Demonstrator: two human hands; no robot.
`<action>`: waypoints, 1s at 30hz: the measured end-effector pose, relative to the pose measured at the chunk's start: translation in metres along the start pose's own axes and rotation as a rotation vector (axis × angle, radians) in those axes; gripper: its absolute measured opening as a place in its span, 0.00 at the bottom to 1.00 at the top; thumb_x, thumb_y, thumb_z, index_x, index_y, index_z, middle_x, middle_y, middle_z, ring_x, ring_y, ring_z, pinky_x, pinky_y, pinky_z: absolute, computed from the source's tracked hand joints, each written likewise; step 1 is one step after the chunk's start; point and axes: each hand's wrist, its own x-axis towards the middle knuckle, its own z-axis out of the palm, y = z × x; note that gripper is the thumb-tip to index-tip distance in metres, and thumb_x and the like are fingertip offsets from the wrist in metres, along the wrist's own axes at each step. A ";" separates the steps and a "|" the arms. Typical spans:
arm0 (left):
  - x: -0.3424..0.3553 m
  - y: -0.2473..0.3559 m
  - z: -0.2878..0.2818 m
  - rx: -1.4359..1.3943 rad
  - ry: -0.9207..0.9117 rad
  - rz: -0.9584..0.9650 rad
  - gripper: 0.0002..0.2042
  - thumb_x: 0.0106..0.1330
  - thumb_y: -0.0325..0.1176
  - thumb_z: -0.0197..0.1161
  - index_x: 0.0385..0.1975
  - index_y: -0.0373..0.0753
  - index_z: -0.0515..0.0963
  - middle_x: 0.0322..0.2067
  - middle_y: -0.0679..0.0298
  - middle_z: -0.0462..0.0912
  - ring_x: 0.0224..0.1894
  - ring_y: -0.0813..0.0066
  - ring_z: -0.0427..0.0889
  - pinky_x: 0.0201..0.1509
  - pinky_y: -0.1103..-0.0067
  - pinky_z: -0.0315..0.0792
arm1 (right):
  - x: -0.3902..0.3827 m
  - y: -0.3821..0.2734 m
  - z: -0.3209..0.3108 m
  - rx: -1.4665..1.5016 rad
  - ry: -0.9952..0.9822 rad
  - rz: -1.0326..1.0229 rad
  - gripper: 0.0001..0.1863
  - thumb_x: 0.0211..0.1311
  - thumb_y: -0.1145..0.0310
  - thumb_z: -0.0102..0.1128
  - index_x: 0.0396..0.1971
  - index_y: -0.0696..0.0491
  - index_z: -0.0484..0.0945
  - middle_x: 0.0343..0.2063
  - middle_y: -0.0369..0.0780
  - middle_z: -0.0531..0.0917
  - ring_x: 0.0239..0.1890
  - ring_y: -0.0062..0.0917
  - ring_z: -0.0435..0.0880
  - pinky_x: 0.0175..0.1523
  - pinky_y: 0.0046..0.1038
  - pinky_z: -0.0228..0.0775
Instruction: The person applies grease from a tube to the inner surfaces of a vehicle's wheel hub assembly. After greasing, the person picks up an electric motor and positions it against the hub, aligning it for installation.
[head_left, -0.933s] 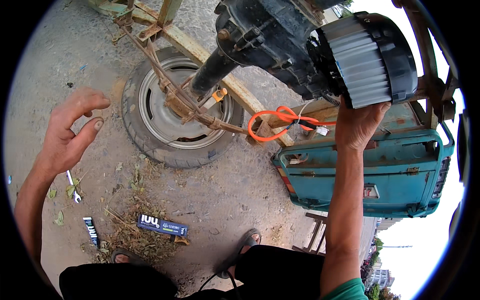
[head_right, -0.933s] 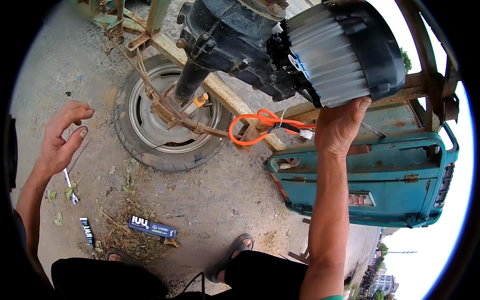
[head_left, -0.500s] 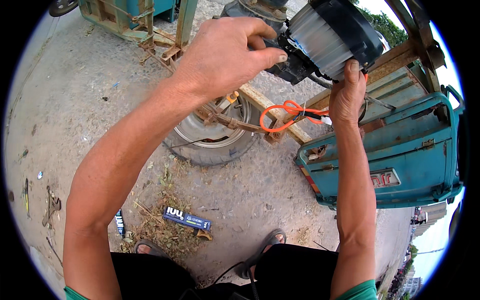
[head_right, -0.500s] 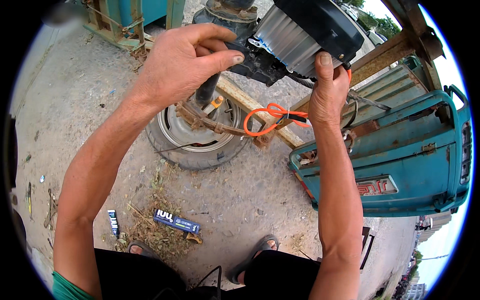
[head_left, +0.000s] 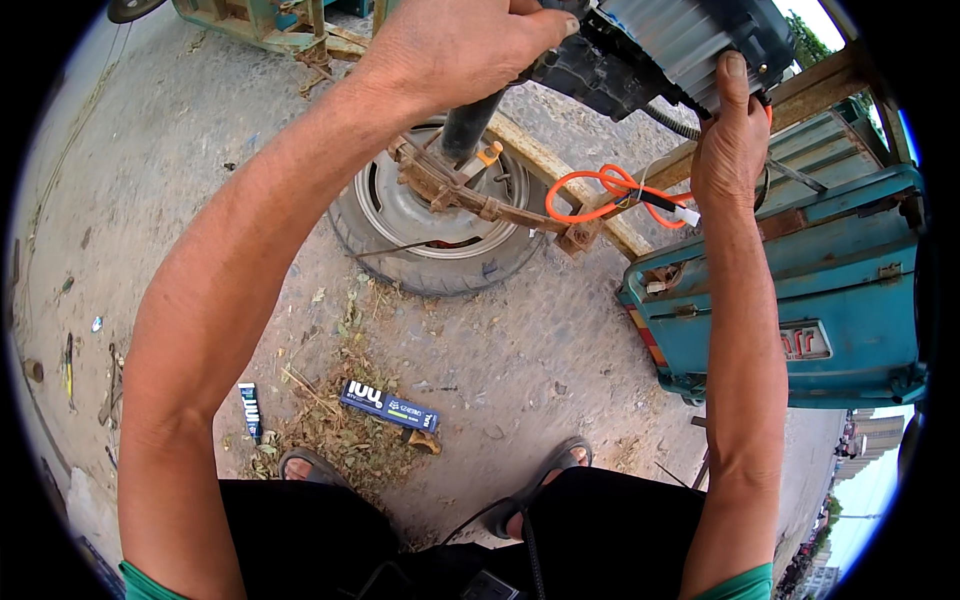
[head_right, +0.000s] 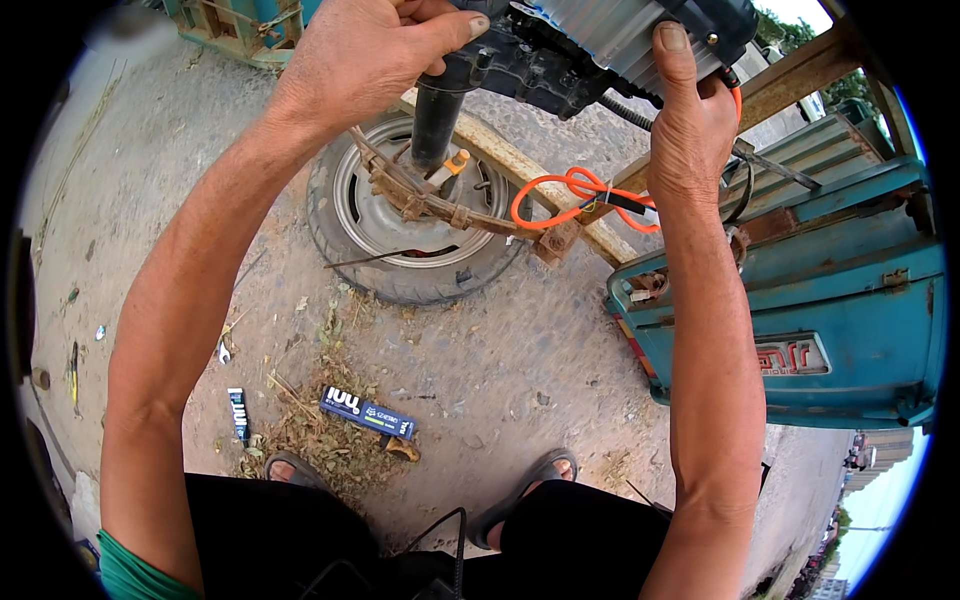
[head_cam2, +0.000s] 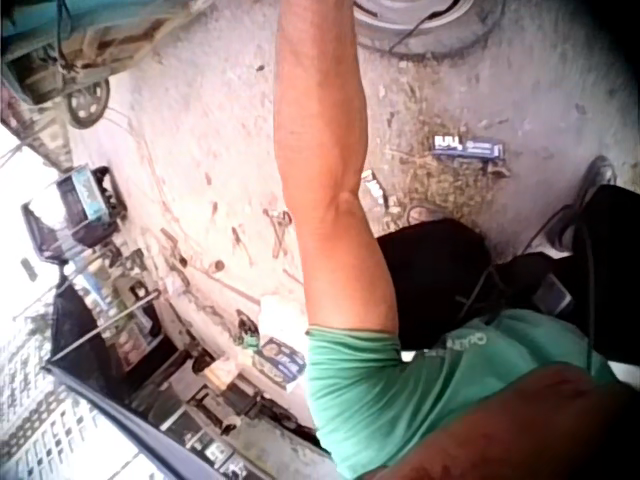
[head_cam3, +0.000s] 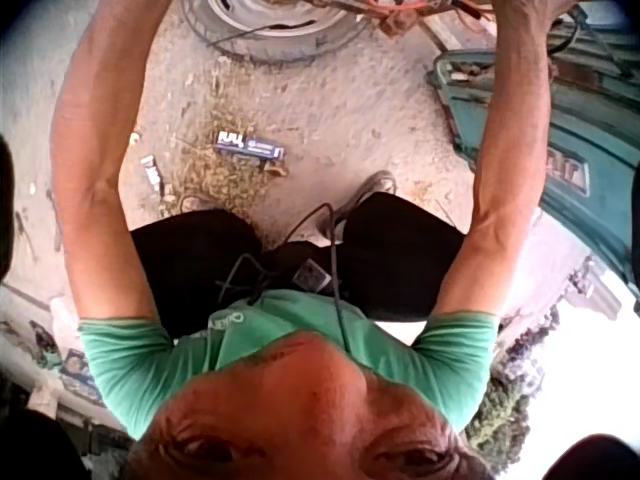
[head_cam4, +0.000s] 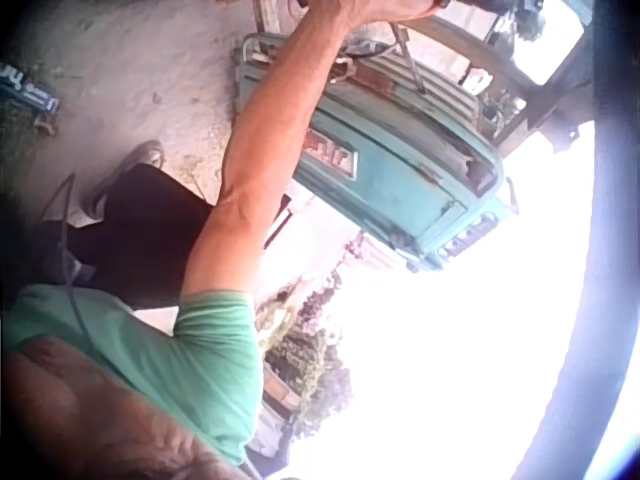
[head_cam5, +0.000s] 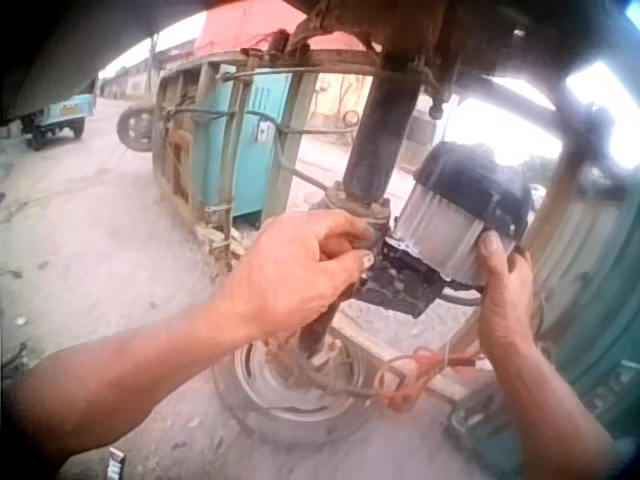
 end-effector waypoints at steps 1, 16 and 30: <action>0.004 -0.012 0.004 -0.006 0.004 -0.008 0.14 0.70 0.31 0.63 0.50 0.28 0.82 0.31 0.56 0.89 0.32 0.72 0.87 0.40 0.76 0.79 | 0.000 0.003 -0.001 -0.021 -0.003 0.005 0.40 0.57 0.33 0.72 0.44 0.62 0.80 0.34 0.34 0.77 0.34 0.16 0.70 0.40 0.24 0.62; 0.010 -0.021 0.020 -0.011 0.028 0.126 0.12 0.72 0.28 0.60 0.48 0.29 0.83 0.32 0.57 0.88 0.33 0.74 0.84 0.38 0.77 0.78 | -0.004 0.010 -0.011 -0.293 0.015 -0.005 0.50 0.55 0.24 0.64 0.47 0.65 0.81 0.34 0.38 0.77 0.37 0.23 0.72 0.46 0.28 0.62; 0.014 -0.034 0.016 -0.109 -0.068 0.093 0.12 0.73 0.28 0.59 0.50 0.28 0.82 0.33 0.59 0.88 0.32 0.77 0.84 0.37 0.79 0.78 | -0.005 0.012 -0.011 -0.233 -0.004 -0.014 0.48 0.59 0.28 0.61 0.55 0.64 0.75 0.43 0.41 0.75 0.46 0.26 0.71 0.54 0.31 0.61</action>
